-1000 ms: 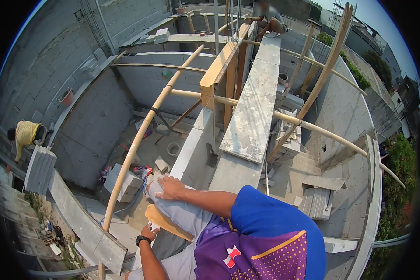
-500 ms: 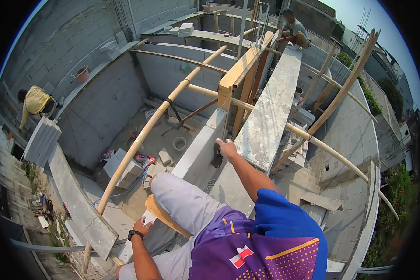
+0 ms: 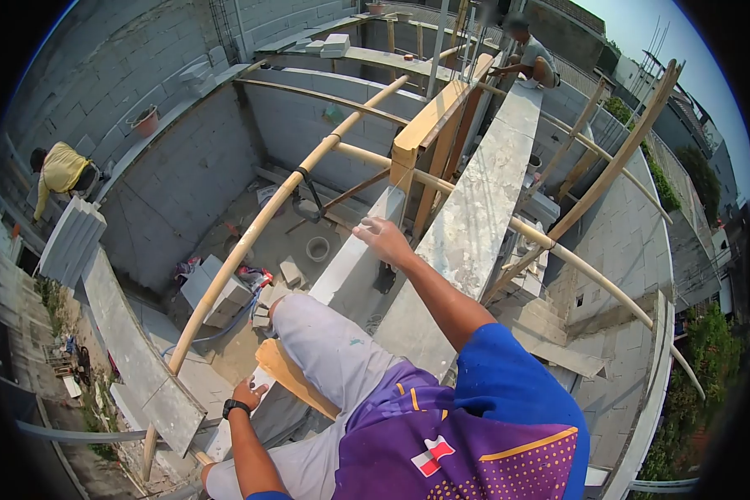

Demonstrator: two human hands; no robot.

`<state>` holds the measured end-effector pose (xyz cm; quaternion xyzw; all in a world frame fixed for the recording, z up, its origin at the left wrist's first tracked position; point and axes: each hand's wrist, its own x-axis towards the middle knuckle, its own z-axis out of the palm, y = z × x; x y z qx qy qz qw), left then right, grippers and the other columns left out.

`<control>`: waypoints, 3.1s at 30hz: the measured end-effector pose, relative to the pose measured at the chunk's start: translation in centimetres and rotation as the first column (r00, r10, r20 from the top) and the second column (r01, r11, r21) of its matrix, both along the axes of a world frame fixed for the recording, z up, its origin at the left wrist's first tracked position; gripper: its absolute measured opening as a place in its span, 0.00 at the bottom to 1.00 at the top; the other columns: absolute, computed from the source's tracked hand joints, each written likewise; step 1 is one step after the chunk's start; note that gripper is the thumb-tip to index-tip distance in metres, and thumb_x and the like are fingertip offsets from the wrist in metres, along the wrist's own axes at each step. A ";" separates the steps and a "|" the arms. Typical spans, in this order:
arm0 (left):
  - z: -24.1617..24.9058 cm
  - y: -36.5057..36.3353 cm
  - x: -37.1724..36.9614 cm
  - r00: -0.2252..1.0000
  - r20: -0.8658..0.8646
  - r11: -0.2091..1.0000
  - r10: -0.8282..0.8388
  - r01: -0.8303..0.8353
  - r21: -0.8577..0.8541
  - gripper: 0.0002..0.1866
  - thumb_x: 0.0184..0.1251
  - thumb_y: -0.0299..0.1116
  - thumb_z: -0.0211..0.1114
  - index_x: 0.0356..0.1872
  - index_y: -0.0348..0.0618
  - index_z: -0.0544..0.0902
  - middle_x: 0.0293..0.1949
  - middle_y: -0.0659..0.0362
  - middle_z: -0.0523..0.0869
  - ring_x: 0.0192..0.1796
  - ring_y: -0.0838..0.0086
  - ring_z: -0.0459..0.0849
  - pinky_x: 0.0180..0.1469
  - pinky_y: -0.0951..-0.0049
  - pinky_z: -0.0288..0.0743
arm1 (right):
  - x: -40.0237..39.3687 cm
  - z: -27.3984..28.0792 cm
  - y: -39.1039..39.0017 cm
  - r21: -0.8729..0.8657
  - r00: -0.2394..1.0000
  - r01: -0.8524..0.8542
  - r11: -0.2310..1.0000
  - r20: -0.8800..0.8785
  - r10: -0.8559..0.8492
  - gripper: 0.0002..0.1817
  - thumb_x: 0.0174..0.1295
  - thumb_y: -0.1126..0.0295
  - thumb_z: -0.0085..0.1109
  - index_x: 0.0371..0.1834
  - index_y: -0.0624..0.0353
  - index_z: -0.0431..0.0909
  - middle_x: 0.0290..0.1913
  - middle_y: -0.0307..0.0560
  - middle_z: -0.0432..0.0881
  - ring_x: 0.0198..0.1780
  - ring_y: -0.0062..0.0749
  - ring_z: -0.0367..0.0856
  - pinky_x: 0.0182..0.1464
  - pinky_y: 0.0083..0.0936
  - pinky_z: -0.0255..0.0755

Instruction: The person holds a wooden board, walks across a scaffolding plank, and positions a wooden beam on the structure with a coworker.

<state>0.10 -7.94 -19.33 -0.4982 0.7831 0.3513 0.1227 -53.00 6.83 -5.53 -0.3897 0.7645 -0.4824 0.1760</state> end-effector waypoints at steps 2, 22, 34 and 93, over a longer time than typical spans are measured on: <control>0.9 0.3 -0.5 1.000 -0.016 1.000 -0.003 0.003 0.001 0.42 0.59 0.49 0.74 0.69 0.30 0.70 0.60 0.37 0.81 0.59 0.54 0.85 0.62 0.62 0.76 | 6.1 -1.4 -0.8 0.162 0.976 -0.209 0.964 0.090 0.197 0.39 0.65 0.46 0.61 0.68 0.69 0.71 0.63 0.65 0.78 0.63 0.49 0.78 0.65 0.37 0.69; 0.9 1.0 0.9 1.000 0.017 1.000 0.024 -0.024 0.011 0.41 0.60 0.48 0.75 0.68 0.30 0.71 0.57 0.39 0.83 0.59 0.54 0.84 0.62 0.61 0.76 | 19.3 -5.2 0.8 0.293 0.909 -0.288 0.912 -0.218 0.357 0.42 0.61 0.39 0.61 0.70 0.58 0.68 0.63 0.63 0.72 0.65 0.58 0.70 0.67 0.46 0.66; -0.2 0.9 1.3 1.000 0.021 1.000 0.003 -0.003 0.001 0.42 0.60 0.48 0.74 0.68 0.30 0.71 0.58 0.38 0.83 0.57 0.55 0.86 0.61 0.62 0.77 | 19.0 -4.7 1.0 0.303 0.913 -0.291 0.907 -0.194 0.358 0.42 0.61 0.39 0.60 0.71 0.57 0.67 0.60 0.64 0.73 0.63 0.58 0.72 0.65 0.46 0.67; 1.4 1.5 0.1 0.998 0.068 1.000 0.012 -0.014 0.023 0.42 0.59 0.53 0.74 0.68 0.32 0.73 0.57 0.41 0.84 0.60 0.54 0.84 0.64 0.61 0.75 | 18.7 -3.8 0.8 0.346 0.908 -0.310 0.885 -0.167 0.383 0.43 0.61 0.37 0.58 0.72 0.56 0.66 0.63 0.64 0.72 0.67 0.58 0.68 0.68 0.48 0.64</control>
